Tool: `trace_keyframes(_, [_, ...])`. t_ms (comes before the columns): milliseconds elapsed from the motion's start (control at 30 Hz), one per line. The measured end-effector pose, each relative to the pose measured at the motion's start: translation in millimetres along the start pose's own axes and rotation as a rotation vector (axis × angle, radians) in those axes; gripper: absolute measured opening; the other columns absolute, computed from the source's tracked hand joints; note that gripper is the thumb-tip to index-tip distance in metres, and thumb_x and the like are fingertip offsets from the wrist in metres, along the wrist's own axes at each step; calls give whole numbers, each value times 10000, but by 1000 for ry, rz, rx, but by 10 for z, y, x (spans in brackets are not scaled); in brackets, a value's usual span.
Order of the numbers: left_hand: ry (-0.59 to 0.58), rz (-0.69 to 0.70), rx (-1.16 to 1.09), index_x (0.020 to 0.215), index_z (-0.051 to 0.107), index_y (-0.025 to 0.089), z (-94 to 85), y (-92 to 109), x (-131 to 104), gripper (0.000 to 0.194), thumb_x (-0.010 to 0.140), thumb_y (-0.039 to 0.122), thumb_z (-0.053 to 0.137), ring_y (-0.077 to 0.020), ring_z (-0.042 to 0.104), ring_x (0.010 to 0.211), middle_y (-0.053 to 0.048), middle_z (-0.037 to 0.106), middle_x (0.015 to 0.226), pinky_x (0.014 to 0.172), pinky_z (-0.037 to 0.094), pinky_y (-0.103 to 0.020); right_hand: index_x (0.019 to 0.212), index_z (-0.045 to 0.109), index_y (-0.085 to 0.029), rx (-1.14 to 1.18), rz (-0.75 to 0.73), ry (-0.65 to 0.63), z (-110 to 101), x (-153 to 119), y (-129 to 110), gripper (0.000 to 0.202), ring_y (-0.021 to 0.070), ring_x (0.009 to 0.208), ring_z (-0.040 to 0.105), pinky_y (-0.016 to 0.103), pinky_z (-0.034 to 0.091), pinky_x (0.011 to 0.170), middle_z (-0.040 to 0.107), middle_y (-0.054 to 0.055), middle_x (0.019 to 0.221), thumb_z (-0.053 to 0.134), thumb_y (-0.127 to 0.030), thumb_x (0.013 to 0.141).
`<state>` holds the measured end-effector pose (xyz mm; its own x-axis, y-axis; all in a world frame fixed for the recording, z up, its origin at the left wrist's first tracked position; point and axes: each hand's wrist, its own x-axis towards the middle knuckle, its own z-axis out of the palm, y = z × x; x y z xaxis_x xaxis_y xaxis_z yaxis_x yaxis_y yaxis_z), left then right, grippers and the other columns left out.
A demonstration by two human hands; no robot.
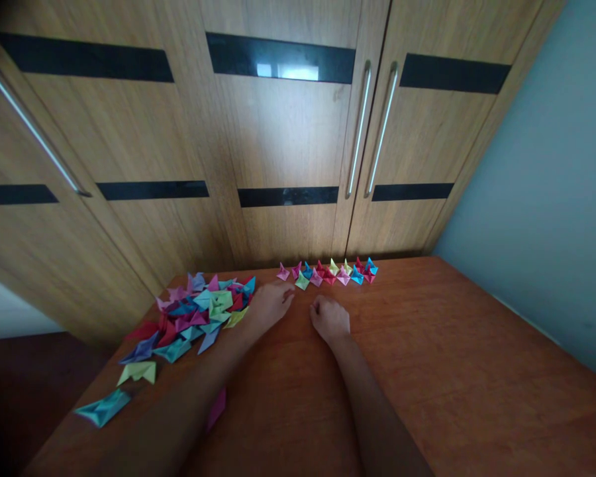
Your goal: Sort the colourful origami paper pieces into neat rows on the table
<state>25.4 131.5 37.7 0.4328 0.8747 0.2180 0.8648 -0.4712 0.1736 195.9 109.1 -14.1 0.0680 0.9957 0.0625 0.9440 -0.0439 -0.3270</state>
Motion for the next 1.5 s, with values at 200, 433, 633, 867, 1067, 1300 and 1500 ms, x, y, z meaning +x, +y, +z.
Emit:
trace_keyframes(200, [2,-40,-33,964,630,211,-341,-368,-714,183,859,210,480,-176,616,898,-44,666,978,786,449,-253,855,590,-246,-6,-23,-18,-6,-16,-10,172,165,805,593,245,336,611,650,14,896,461,-358,876])
trace_keyframes(433, [37,-212,2,1021,629,232,-487,-795,-1375,232,860,244,463,-181,620,943,-36,662,1054,825,465,-266,860,594,-239,22,-117,-45,-27,-94,-164,142,151,823,592,234,315,613,660,7,888,476,-317,878])
trace_keyframes(633, [63,-267,27,1083,608,211,-414,-841,-1503,269,862,242,457,-184,618,959,-59,627,1119,841,468,-267,866,602,-233,71,-183,-58,0,-121,-207,135,133,801,583,218,320,630,659,-2,871,482,-294,875])
trace_keyframes(867, [-86,-262,182,1170,544,218,-376,-677,-1333,306,902,256,403,-210,618,938,-89,584,1171,749,485,-289,844,593,-229,93,-178,-39,43,-103,-175,124,118,738,572,207,311,605,652,-13,830,490,-294,869])
trace_keyframes(1067, [-167,-186,230,1078,572,195,-298,-700,-1208,274,911,185,356,-216,631,879,-93,613,1055,723,483,-308,864,603,-234,106,-168,-49,29,-108,-183,131,129,787,588,210,322,629,660,-9,841,490,-298,871])
trace_keyframes(1300, [-174,-179,217,1022,594,215,-319,-659,-1205,271,913,161,352,-205,618,904,-75,627,1013,756,468,-303,870,602,-239,94,-149,-52,11,-112,-199,133,128,793,590,214,321,624,664,-10,868,490,-311,875])
trace_keyframes(1500, [-128,-150,162,1065,586,216,-278,-690,-1244,277,922,176,353,-194,613,931,-70,630,1029,783,461,-289,857,603,-240,85,-155,-43,25,-102,-190,135,126,768,589,213,316,606,662,-18,841,490,-311,870])
